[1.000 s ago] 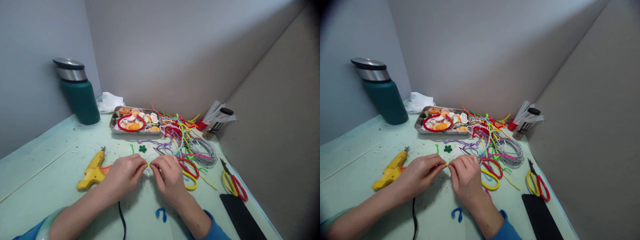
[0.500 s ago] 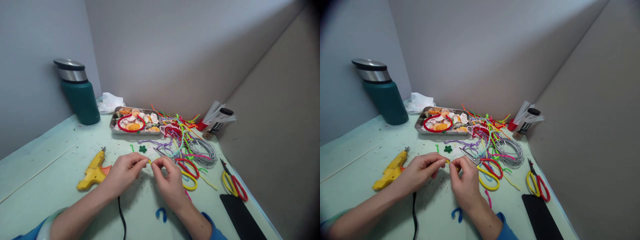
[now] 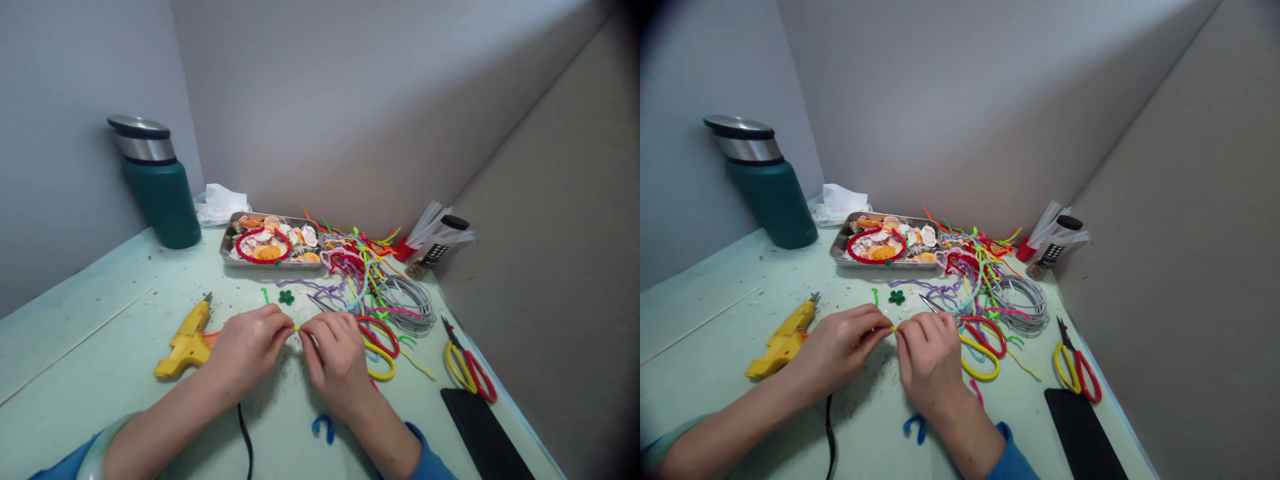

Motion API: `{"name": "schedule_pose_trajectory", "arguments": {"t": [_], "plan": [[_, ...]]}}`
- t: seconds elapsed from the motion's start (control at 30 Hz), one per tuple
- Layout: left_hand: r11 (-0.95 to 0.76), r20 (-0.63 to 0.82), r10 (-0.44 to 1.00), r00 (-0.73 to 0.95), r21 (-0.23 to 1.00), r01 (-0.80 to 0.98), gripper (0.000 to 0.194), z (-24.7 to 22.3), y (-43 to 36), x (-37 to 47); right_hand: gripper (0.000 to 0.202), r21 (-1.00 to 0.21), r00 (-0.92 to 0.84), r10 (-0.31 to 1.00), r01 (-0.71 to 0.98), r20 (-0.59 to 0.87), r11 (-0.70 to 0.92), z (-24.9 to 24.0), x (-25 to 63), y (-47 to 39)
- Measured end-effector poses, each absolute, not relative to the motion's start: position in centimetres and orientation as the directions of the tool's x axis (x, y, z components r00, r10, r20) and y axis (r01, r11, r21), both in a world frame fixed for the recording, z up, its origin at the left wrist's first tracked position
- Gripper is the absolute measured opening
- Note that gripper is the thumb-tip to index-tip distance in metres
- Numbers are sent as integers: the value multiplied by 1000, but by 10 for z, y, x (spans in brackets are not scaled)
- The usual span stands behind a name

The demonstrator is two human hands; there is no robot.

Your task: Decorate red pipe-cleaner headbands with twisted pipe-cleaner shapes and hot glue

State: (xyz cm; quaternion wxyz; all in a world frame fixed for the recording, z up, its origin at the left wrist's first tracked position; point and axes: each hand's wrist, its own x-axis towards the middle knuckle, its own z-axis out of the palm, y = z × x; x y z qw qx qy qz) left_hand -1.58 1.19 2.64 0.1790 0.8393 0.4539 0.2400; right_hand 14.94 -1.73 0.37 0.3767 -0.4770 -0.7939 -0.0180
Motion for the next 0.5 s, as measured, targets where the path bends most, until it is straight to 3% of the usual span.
{"name": "schedule_pose_trajectory", "arguments": {"t": [0.17,0.33,0.43,0.5], "plan": [[-385,159,901,405,725,572,21,32,16,-16,12,-634,-65,841,626,536,453,5,147,-18],[-122,-6,950,313,914,388,21,34,15,-11,12,-920,53,955,290,291,264,5,138,-20],[-1,-72,944,322,976,220,21,34,13,-7,14,-993,33,993,46,115,113,4,133,-21],[44,-94,938,334,987,153,22,34,13,-6,15,-997,17,997,-25,69,70,4,132,-20]]}}
